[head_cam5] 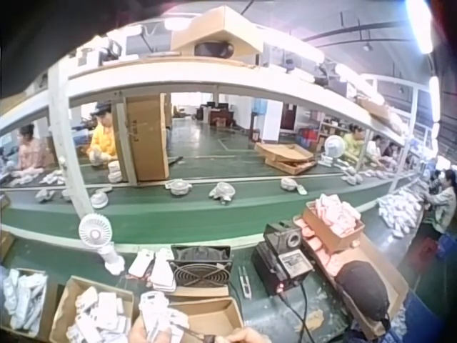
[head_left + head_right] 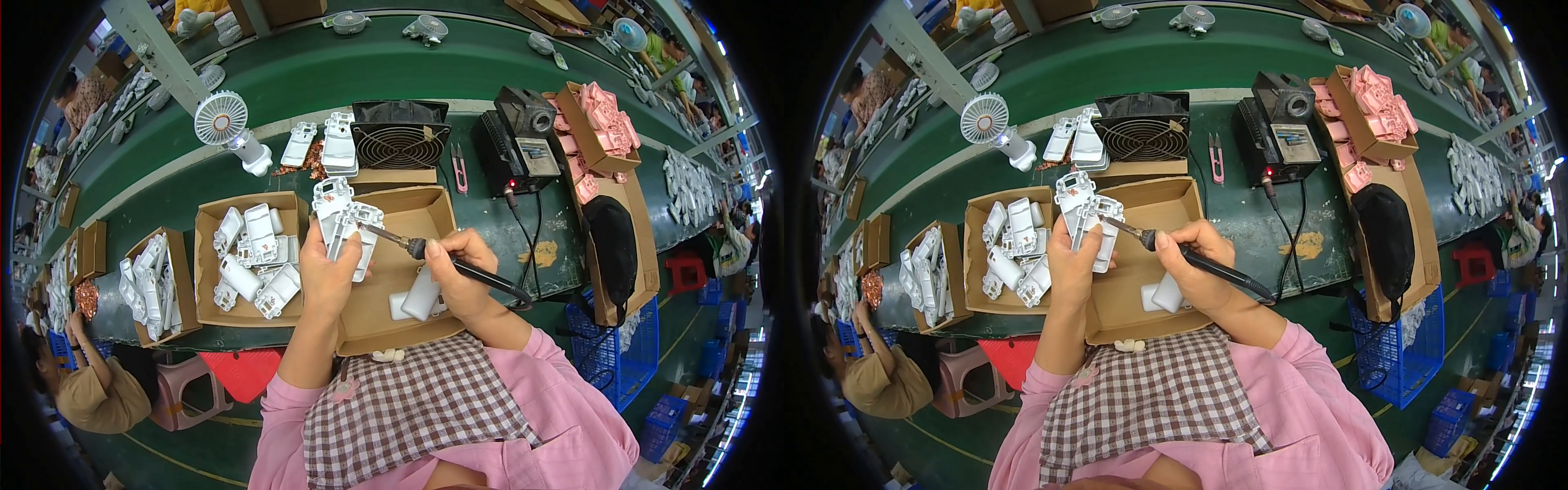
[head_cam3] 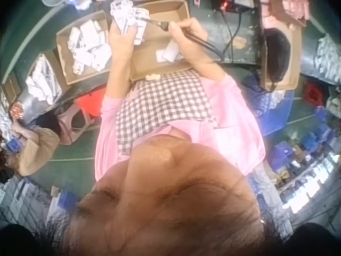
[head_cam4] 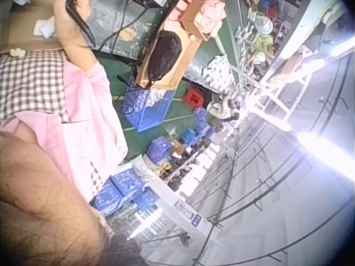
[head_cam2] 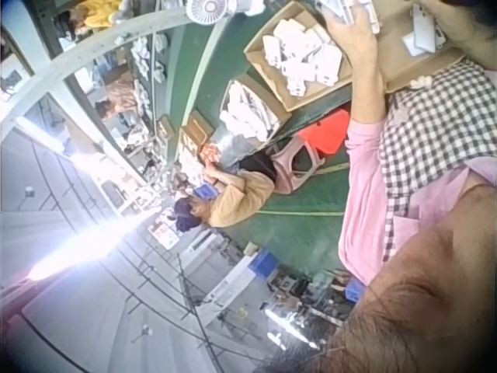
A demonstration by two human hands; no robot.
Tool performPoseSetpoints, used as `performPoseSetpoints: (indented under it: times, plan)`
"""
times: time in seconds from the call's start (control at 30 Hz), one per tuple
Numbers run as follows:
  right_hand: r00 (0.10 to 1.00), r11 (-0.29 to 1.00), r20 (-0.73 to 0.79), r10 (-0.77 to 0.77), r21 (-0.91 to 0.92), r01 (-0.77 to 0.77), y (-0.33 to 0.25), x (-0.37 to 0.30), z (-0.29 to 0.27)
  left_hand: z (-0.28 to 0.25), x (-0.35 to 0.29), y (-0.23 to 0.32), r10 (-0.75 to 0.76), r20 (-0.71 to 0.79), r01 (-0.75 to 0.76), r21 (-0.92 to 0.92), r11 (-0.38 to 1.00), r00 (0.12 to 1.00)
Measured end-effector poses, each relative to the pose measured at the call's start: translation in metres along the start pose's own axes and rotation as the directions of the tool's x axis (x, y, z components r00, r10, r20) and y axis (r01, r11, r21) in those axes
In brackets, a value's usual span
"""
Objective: The person uses a soldering iron to work on white plastic housings, picking them from one box and placing the finished pieces into another. During the process, they also rearrange a small fan and a stack of housings on the workbench.
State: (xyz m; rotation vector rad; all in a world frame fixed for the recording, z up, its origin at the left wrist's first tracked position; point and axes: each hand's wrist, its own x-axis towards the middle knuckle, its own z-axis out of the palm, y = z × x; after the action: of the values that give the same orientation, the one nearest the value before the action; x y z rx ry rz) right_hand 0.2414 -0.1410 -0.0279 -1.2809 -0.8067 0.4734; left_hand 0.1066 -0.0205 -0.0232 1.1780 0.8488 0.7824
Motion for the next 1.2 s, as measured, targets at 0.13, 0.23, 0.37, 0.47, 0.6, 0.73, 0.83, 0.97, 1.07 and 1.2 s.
performPoseSetpoints:
  times: [0.13, 0.23, 0.37, 0.47, 0.6, 0.73, 0.83, 0.97, 1.07, 1.2]
  plan:
    - [1.0, 1.0, -0.003, -0.009, -0.015, 0.009, 0.0, 0.0, 0.0, 0.002, -0.001, 0.003, -0.004, 0.003, 0.004, -0.001, 1.0, 1.0]
    - [0.999, 0.998, 0.028, -0.041, -0.043, 0.042, -0.001, 0.001, 0.001, -0.001, 0.0, -0.001, -0.001, 0.017, 0.001, 0.002, 1.0, 1.0]
    - [0.998, 0.997, 0.033, -0.044, -0.063, 0.046, -0.003, 0.002, 0.002, -0.001, 0.0, -0.002, 0.012, 0.006, -0.012, 0.013, 1.0, 1.0]
    - [0.998, 0.996, 0.035, -0.051, -0.067, 0.053, -0.001, 0.002, 0.002, -0.001, 0.0, -0.002, 0.009, 0.002, -0.009, 0.0, 1.0, 1.0]
    - [0.997, 0.995, -0.06, -0.052, 0.077, 0.056, 0.002, -0.003, -0.002, -0.004, 0.003, -0.007, 0.038, 0.028, -0.037, -0.026, 0.999, 0.999]
    - [0.993, 0.984, -0.073, -0.095, 0.144, 0.105, 0.001, -0.004, -0.003, -0.004, 0.005, -0.014, 0.176, 0.021, -0.177, 0.032, 0.984, 0.984]
    - [0.994, 0.982, -0.055, -0.098, 0.16, 0.105, 0.0, -0.003, -0.003, -0.003, 0.003, -0.009, 0.155, 0.065, -0.155, -0.006, 0.988, 0.986]
    - [0.991, 0.977, -0.047, -0.123, 0.171, 0.129, 0.005, -0.003, -0.004, -0.006, 0.007, -0.015, 0.139, 0.031, -0.136, -0.08, 0.987, 0.99]
    - [0.992, 0.985, -0.04, -0.117, 0.126, 0.121, 0.005, -0.003, -0.003, -0.004, 0.003, -0.007, 0.011, 0.023, -0.01, -0.06, 0.998, 1.0]
    - [0.999, 0.999, -0.011, -0.043, 0.019, 0.043, -0.002, -0.001, 0.001, 0.0, 0.002, -0.004, 0.04, -0.002, -0.04, -0.038, 0.999, 0.999]
